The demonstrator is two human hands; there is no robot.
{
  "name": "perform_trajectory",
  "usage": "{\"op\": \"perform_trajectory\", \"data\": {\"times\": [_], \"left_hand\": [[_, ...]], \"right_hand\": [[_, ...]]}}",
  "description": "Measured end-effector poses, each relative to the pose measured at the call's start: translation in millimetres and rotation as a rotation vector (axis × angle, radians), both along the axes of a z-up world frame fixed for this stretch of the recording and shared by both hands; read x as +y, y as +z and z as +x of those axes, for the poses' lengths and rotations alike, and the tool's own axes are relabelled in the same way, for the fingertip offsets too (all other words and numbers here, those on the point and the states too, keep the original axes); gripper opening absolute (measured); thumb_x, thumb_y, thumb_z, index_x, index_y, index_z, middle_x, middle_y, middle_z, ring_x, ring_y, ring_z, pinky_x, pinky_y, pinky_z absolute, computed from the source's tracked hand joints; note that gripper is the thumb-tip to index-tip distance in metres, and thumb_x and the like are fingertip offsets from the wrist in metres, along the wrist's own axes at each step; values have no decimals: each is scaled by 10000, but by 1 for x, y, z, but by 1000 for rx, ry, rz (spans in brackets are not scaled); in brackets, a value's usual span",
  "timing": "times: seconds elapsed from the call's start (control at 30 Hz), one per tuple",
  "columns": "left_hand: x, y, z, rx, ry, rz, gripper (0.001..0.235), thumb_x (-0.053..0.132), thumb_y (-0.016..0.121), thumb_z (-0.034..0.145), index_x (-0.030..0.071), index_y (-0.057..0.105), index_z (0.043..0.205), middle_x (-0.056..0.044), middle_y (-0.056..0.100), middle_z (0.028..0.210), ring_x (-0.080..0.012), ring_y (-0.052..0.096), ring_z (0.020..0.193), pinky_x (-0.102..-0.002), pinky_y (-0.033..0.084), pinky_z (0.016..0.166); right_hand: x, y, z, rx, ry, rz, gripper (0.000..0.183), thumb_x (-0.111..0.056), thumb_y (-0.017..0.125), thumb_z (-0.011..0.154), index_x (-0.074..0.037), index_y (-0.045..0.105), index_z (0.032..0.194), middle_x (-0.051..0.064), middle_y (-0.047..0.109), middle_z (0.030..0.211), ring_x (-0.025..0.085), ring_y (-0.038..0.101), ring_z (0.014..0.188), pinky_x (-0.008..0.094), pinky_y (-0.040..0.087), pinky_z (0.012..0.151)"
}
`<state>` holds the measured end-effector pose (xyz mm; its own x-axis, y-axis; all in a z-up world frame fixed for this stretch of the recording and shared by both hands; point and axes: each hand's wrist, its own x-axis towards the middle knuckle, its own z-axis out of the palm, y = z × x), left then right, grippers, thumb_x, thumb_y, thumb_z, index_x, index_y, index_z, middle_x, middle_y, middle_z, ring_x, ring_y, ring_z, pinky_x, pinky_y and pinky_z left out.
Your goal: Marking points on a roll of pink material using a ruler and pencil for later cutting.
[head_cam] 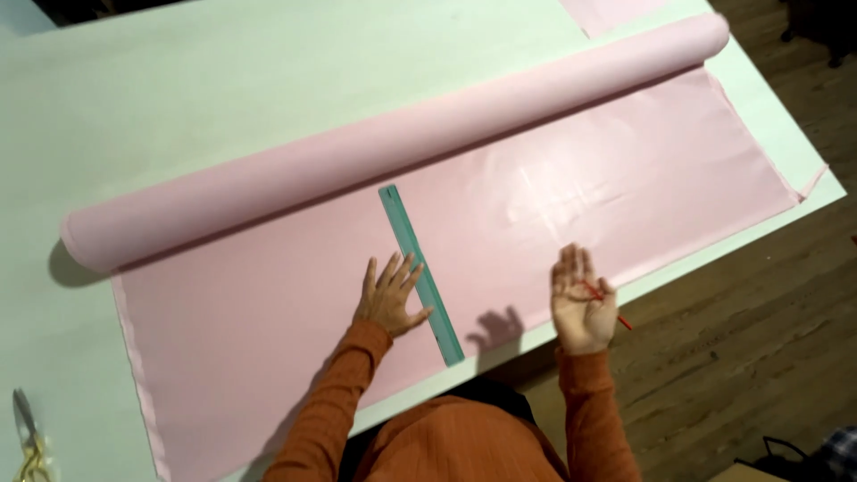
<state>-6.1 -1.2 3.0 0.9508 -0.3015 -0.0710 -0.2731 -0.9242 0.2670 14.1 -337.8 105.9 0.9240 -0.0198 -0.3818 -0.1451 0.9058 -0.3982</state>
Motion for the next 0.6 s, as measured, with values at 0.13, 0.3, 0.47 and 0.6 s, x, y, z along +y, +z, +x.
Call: {"op": "perform_trajectory", "data": {"times": [0.13,0.3,0.47,0.6], "left_hand": [[-2,14,-2,19,42,18,939,753,551,811,237,319,1560,0,233,1664,-221,136,1543,-608,-6,1236],[29,12,-22,117,136,68,930,759,549,807,271,310,1562,14,214,1666,-219,121,1541,-614,-1,1222],[86,9,-67,108,184,108,959,795,536,799,269,310,1568,6,197,1662,-230,125,1523,-577,32,1216],[117,27,-89,159,174,157,962,824,531,777,309,310,1558,43,191,1677,-198,123,1545,-523,54,1256]], "right_hand": [[-28,16,6,-83,-232,427,509,-211,376,1031,78,507,1430,308,602,1402,388,618,1250,485,532,1039],[-46,4,9,-75,-191,399,531,-237,329,1045,79,504,1434,279,594,1413,380,620,1260,490,544,1043],[-54,-26,10,13,-118,340,522,-224,338,1026,64,527,1418,245,614,1401,345,617,1278,479,531,1064],[-43,-46,-1,19,-34,40,434,-131,379,1042,-1,562,1413,169,672,1243,291,647,1216,450,522,1095]]}}
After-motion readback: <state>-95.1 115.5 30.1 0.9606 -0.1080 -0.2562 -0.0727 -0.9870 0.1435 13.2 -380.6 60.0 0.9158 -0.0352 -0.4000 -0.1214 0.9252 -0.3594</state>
